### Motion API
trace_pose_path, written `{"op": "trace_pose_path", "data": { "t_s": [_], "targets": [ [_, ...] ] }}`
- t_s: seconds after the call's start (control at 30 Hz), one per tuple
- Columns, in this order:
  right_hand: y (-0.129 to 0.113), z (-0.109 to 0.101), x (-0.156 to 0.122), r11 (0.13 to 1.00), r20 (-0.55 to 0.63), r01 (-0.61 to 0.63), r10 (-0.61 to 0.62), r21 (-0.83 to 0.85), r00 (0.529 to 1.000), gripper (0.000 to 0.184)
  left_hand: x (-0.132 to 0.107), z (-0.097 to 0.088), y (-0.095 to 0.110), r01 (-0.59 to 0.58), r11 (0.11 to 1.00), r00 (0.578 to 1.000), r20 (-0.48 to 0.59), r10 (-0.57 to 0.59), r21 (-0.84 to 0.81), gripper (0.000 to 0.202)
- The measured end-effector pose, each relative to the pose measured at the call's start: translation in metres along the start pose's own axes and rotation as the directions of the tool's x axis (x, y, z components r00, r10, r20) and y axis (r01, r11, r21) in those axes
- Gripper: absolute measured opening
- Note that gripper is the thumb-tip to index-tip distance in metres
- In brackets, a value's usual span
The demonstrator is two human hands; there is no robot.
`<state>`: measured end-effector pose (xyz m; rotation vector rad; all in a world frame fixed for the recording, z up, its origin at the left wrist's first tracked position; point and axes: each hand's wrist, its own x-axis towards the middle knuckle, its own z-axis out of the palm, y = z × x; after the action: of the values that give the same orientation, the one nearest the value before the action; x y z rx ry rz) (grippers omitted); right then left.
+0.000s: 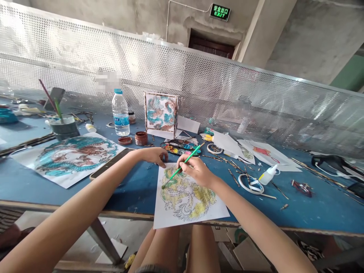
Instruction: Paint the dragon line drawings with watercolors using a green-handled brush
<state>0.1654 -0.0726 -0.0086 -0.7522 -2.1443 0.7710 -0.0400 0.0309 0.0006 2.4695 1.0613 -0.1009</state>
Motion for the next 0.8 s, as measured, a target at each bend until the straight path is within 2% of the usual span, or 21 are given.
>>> {"op": "trace_pose_path", "data": {
  "t_s": [0.23, 0.37, 0.57, 0.8],
  "targets": [
    [-0.0016, 0.0024, -0.0012, 0.965, 0.072, -0.063, 0.046, 0.254, 0.996, 0.021, 0.0023, 0.0008, -0.0044, -0.001, 1.000, 1.000, 0.006, 0.001, 0.005, 0.046],
    [-0.0036, 0.0009, -0.0022, 0.938, 0.122, -0.098, 0.060, 0.332, 0.991, 0.022, 0.0034, 0.0015, -0.0076, -0.014, 1.000, 1.000, 0.004, 0.014, 0.003, 0.046],
    [-0.0041, -0.0017, -0.0025, 0.943, 0.117, -0.094, 0.059, 0.320, 0.991, 0.019, 0.0027, 0.0018, -0.0067, -0.008, 1.000, 1.000, 0.001, 0.008, -0.005, 0.045],
    [-0.0048, 0.0019, -0.0025, 0.969, 0.108, -0.079, 0.055, 0.232, 0.993, 0.022, 0.0024, 0.0019, -0.0057, -0.002, 1.000, 1.000, -0.008, 0.002, 0.003, 0.049]
  ]
}}
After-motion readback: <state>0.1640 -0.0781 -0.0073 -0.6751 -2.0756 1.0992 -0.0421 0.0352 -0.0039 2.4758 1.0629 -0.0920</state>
